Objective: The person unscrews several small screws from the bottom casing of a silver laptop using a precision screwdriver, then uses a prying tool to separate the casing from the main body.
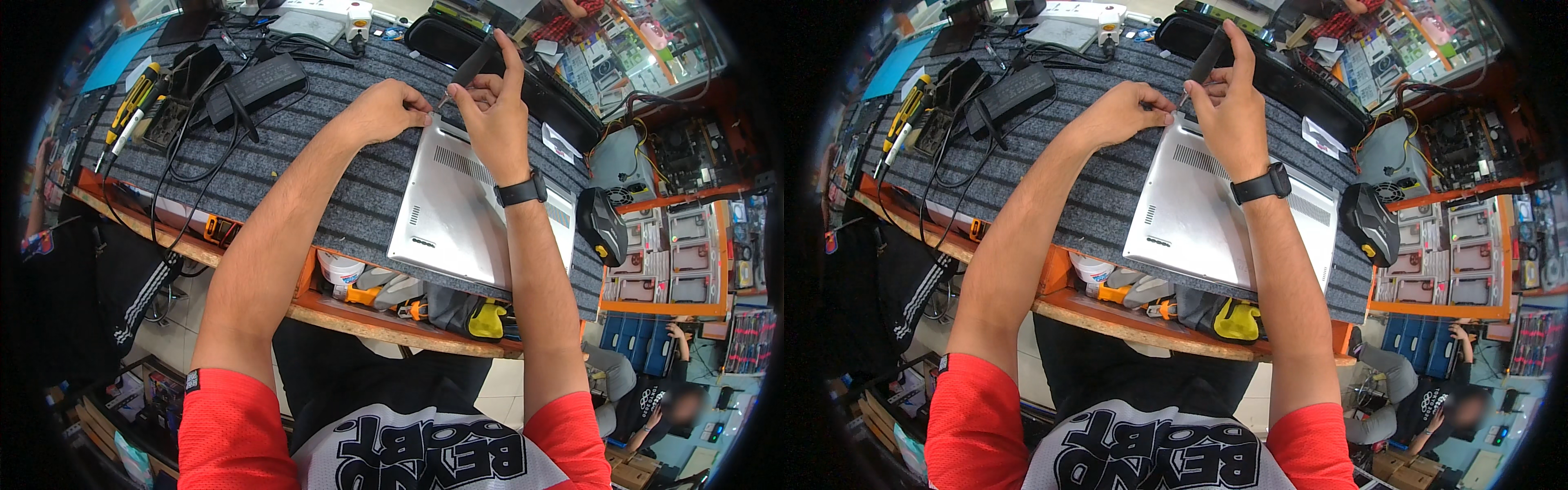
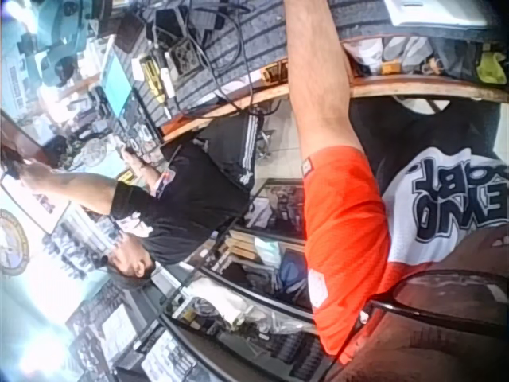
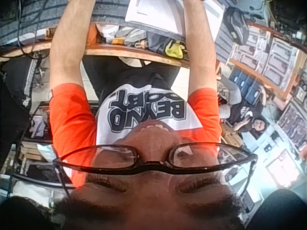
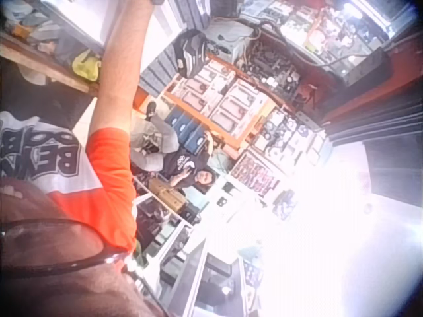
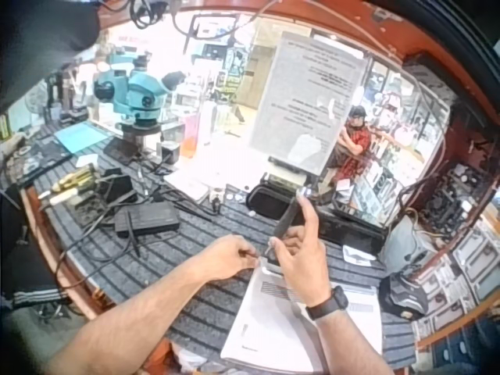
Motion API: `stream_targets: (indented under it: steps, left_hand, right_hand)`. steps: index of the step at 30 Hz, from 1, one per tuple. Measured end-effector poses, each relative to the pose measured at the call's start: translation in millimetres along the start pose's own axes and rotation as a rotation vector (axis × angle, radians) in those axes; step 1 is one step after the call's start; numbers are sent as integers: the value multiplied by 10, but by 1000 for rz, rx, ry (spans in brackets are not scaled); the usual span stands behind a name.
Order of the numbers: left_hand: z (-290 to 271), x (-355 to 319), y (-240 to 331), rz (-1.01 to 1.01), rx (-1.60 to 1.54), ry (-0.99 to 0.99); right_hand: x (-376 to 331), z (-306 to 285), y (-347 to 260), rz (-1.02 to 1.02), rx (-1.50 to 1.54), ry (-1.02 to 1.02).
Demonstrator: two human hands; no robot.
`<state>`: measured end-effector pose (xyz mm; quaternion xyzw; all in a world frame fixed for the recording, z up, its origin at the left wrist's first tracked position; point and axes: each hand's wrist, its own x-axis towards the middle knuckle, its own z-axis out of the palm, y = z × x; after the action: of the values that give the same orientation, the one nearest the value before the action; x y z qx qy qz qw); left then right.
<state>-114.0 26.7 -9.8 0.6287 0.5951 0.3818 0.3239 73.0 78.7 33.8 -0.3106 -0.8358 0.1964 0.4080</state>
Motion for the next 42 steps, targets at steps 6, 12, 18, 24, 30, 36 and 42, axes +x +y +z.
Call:
stream_targets:
  steps: [6, 12, 18, 24, 30, 36, 42]
  left_hand:
    - [-10, -15, 14, 0, 17, 5]
    - [-6, -1, 5, 23, 22, -2]
    - [-4, 14, -46, 51, 16, 5]
    - [0, -1, -20, 29, 15, 8]
    - [-11, 4, -23, 55, 12, 5]
    - [-5, 6, -28, 30, -1, 1]
    - [4, 12, -26, 38, 15, 9]
  right_hand:
    - [43, -4, 4, -42, -26, -17]
    - [101, -20, -50, 12, -29, -67]
    - [118, -10, -80, -10, -54, -79]
    - [111, -12, -12, 12, -37, -60]
    - [94, -9, 38, 18, -5, -36]
    - [80, 21, 26, 19, -41, -24]
    - [76, 23, 21, 27, -32, -25]
